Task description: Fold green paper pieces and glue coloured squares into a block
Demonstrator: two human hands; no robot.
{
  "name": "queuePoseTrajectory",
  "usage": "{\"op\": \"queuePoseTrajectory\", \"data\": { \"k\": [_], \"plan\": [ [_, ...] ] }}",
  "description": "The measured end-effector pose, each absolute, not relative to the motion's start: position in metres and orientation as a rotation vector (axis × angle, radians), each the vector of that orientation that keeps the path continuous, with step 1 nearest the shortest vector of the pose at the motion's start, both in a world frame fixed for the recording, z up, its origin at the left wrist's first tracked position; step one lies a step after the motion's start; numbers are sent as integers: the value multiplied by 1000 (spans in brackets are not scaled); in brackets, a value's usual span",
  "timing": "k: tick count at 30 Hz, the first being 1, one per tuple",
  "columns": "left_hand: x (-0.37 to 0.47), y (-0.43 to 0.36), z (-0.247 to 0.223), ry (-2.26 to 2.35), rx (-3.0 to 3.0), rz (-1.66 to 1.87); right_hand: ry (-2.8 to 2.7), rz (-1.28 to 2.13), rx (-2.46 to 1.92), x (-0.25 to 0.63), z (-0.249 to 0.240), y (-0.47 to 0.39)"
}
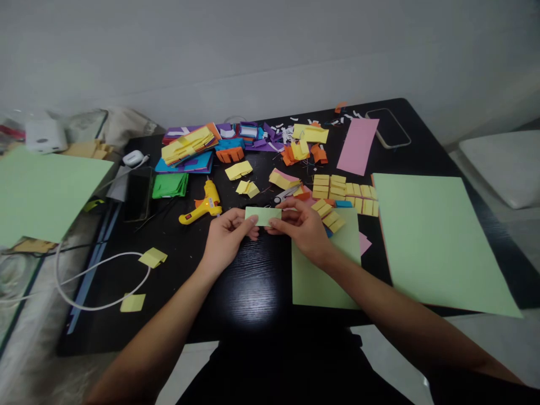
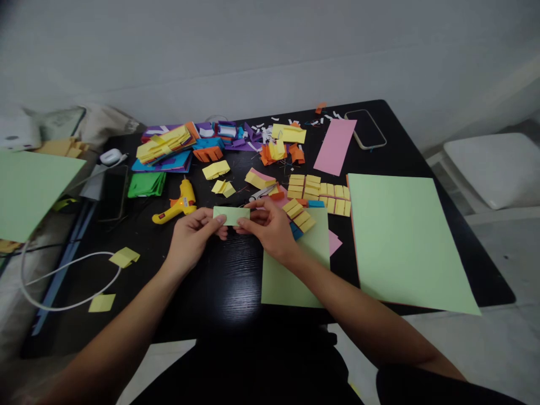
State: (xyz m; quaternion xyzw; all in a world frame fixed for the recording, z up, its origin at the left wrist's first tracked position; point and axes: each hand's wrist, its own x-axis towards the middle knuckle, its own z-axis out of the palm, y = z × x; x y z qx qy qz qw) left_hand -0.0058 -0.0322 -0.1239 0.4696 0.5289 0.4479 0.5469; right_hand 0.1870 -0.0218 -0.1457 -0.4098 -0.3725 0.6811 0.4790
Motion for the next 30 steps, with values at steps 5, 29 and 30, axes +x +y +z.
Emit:
{"op": "queuePoseTrajectory", "data": {
  "k": [5, 29, 30],
  "plan": [
    [-6, -32, -124, 1238, 1141, 1040, -908, 1667, -1010, 187, -145, -22],
    [-7, -32, -123, 1279, 1295, 1061, -1030, 1734, -1042, 187, -145, -25],
    [-8, -32, -122, 1283, 1338, 1059, -1051, 1727, -1040, 187, -145, -24]
  ]
}}
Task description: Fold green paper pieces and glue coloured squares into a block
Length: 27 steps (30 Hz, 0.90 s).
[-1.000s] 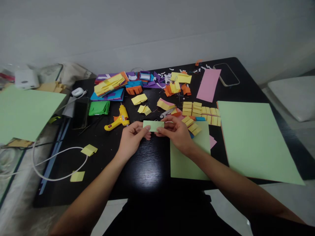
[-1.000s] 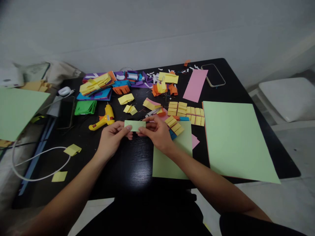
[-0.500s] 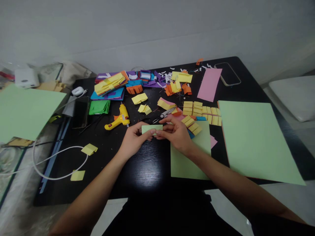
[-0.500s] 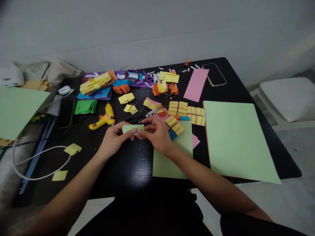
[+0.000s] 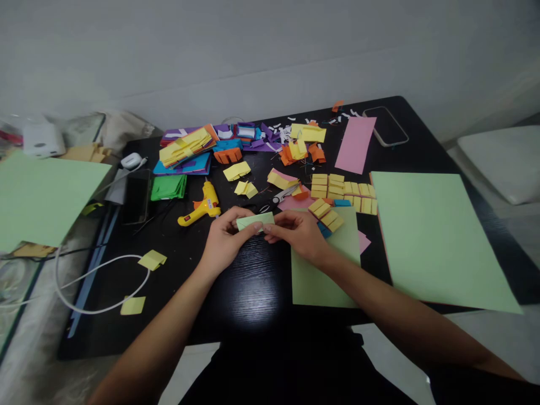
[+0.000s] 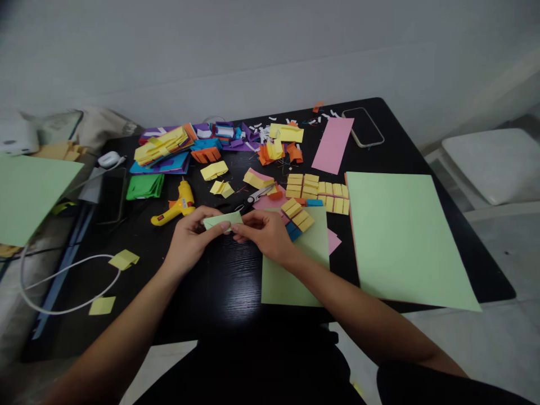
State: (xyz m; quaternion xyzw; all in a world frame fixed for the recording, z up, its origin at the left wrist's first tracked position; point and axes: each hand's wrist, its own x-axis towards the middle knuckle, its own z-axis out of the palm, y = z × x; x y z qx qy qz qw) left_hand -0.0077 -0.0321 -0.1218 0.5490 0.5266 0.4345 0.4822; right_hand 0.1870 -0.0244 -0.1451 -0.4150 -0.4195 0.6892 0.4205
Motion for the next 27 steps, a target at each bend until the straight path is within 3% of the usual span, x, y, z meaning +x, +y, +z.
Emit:
{"op": "queuePoseTrajectory", "data": {
  "k": [27],
  "plan": [
    [-7, -36, -120, 1219, 1527, 1036, -1252, 1668, -1037, 182, -147, -36]
  ]
}}
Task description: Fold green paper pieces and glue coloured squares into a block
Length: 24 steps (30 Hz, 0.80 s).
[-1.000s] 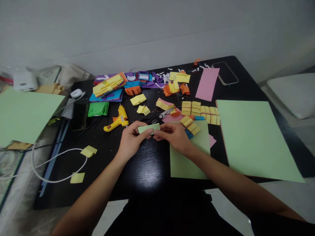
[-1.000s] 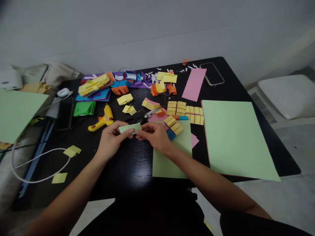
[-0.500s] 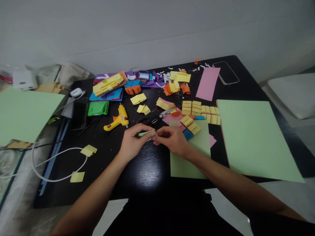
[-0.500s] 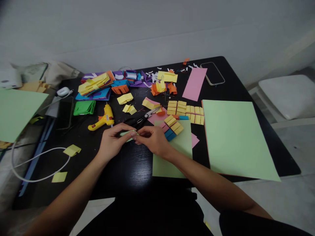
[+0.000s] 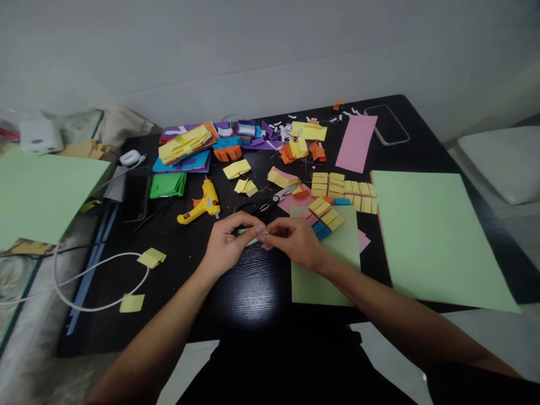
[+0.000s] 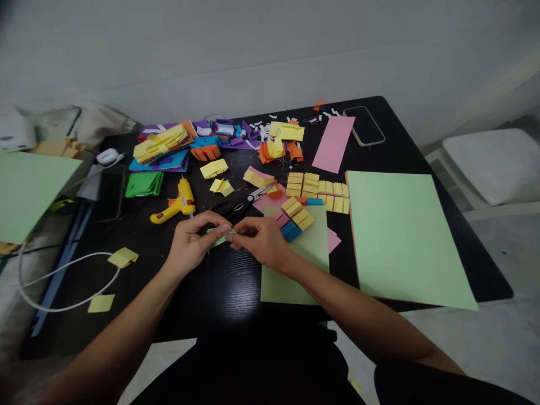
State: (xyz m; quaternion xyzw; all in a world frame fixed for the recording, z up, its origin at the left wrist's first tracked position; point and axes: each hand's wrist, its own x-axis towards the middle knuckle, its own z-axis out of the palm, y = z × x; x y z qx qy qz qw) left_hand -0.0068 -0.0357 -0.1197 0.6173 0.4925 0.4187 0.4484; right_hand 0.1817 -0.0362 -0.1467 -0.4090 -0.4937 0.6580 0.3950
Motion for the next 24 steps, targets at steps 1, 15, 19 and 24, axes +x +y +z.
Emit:
{"op": "queuePoseTrajectory", "data": {
  "k": [1, 15, 19, 24],
  "plan": [
    [-7, -35, -119, 1232, 1510, 1026, -1235, 1689, -1038, 182, -147, -35],
    [-15, -25, -129, 1320, 1251, 1106, -911, 1688, -1031, 187, -146, -21],
    [-14, -26, -128, 1279, 1239, 1101, -926, 1697, -1036, 186, -148, -21],
    [-16, -25, -128, 1263, 1286, 1100, -938, 1533, -1013, 185, -146, -23]
  ]
}}
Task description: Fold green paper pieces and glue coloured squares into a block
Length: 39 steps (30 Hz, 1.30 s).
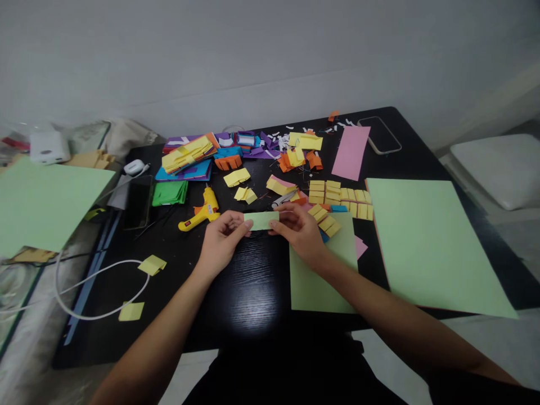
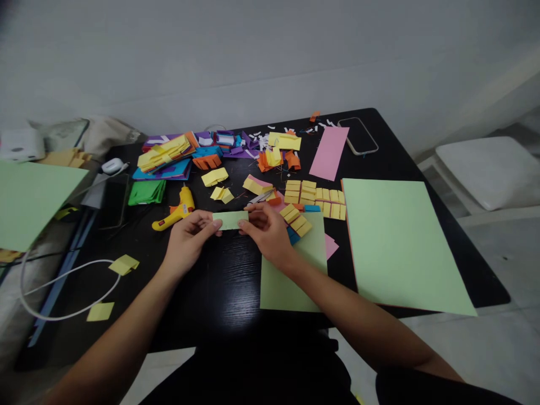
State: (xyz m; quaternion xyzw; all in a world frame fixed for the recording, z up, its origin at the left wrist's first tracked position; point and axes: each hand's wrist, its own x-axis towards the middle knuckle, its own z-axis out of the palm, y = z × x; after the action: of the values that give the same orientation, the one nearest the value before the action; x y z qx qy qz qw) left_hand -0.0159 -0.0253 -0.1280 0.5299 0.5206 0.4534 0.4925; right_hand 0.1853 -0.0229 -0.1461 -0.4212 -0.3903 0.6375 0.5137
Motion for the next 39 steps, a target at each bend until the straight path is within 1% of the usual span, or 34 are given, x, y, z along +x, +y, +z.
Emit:
{"op": "queuePoseTrajectory", "data": {
  "k": [3, 9, 20, 34, 39],
  "plan": [
    [-15, -26, -128, 1256, 1310, 1124, -1001, 1455, -994, 186, -146, -24],
    [-14, -28, -128, 1287, 1352, 1106, -1091, 1406, -998, 187, -151, -23],
    [-15, -28, -126, 1289, 1412, 1107, -1073, 1494, -999, 188, -151, -20],
    [-17, -27, -126, 1258, 1324, 1121, -1173, 1402, -968, 186, -149, -26],
    [-16, -26, -133, 1171, 1424, 1190, -1145, 1421, -954, 186, -153, -23]
  ]
}}
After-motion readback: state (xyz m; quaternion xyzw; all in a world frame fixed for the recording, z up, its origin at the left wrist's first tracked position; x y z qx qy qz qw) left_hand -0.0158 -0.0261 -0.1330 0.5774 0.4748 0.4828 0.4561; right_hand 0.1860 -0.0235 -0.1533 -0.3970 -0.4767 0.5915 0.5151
